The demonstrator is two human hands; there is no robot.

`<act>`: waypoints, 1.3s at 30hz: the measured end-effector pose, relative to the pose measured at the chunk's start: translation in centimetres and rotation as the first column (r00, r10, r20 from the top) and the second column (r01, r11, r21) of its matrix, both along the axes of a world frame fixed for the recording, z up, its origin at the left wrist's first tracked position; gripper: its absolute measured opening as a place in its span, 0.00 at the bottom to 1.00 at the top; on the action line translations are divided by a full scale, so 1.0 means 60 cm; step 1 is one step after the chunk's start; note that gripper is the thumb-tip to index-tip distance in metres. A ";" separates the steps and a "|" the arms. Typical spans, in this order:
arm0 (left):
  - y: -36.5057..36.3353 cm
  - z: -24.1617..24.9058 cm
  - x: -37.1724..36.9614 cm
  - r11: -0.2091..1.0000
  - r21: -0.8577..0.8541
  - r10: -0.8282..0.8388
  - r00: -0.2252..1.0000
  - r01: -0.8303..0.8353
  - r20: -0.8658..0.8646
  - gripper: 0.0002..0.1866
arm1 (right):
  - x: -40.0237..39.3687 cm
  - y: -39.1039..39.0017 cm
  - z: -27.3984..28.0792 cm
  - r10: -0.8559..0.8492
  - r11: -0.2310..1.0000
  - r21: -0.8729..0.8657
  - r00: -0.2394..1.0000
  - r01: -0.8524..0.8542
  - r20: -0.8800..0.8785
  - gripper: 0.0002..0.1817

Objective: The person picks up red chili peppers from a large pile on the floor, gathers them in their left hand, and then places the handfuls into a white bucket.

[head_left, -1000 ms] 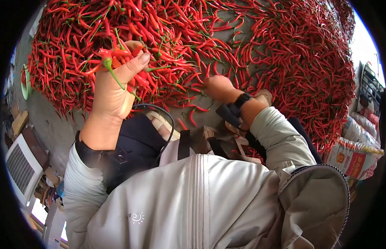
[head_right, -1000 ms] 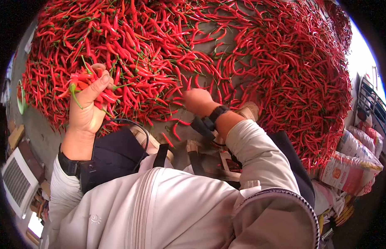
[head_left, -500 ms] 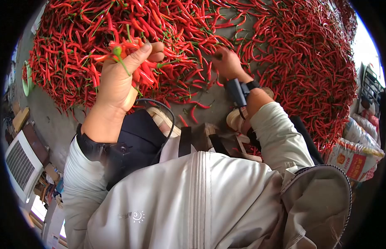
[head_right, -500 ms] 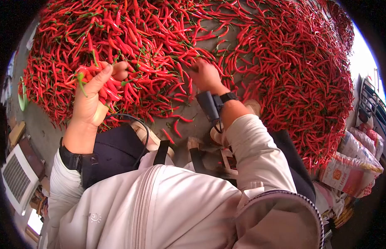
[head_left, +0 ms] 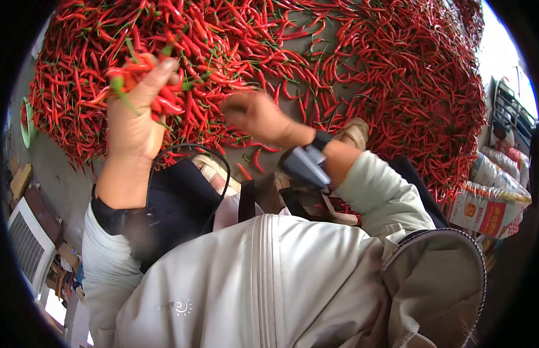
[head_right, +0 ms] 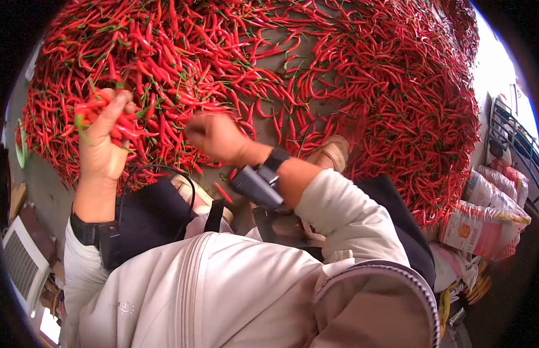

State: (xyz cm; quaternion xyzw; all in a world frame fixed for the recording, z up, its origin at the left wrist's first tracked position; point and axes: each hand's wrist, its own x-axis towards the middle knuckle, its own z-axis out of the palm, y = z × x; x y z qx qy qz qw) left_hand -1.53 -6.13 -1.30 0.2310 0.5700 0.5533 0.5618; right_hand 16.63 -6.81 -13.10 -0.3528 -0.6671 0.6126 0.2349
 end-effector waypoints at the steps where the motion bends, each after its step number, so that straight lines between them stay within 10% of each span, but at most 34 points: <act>1: 0.004 0.007 -0.003 0.999 0.031 -0.033 0.999 0.032 0.035 0.11 | 0.009 -0.035 -0.047 0.147 0.988 0.024 0.966 -0.155 0.212 0.14; 5: -0.001 0.017 0.003 0.998 0.014 -0.065 0.997 0.064 0.049 0.12 | 0.089 -0.119 -0.179 0.358 0.814 0.135 0.672 -0.564 0.648 0.23; 7: -0.005 0.020 0.008 0.996 -0.029 -0.087 0.995 0.089 0.049 0.12 | 0.098 -0.039 -0.117 0.469 0.816 -0.266 0.320 -0.513 0.823 0.25; 10: -0.004 0.018 0.011 0.997 -0.044 -0.064 0.997 0.066 0.052 0.12 | 0.174 0.031 -0.164 0.157 0.916 0.074 0.522 -0.395 0.838 0.27; 14: -0.001 0.014 0.011 0.997 -0.009 -0.073 0.993 0.074 0.090 0.12 | 0.243 0.090 -0.147 0.233 0.926 0.084 0.734 -0.367 0.638 0.18; 18: 0.000 0.015 0.016 0.995 -0.019 -0.099 0.992 0.101 0.072 0.13 | 0.306 0.114 -0.148 -0.277 0.954 0.297 0.528 0.049 0.803 0.10; 29: 0.001 0.003 0.016 0.994 -0.027 -0.098 0.990 0.101 0.100 0.13 | 0.299 0.082 -0.150 -0.249 0.962 0.264 0.171 -0.071 0.953 0.16; 34: 0.000 0.005 0.019 0.994 -0.030 -0.099 0.992 0.101 0.076 0.13 | 0.293 0.076 -0.188 -0.327 0.942 0.335 0.160 -0.023 0.931 0.16; 39: -0.002 -0.003 0.013 0.991 -0.058 -0.113 0.990 0.118 0.078 0.12 | 0.220 0.096 -0.170 -0.683 0.729 0.553 0.378 0.404 0.625 0.12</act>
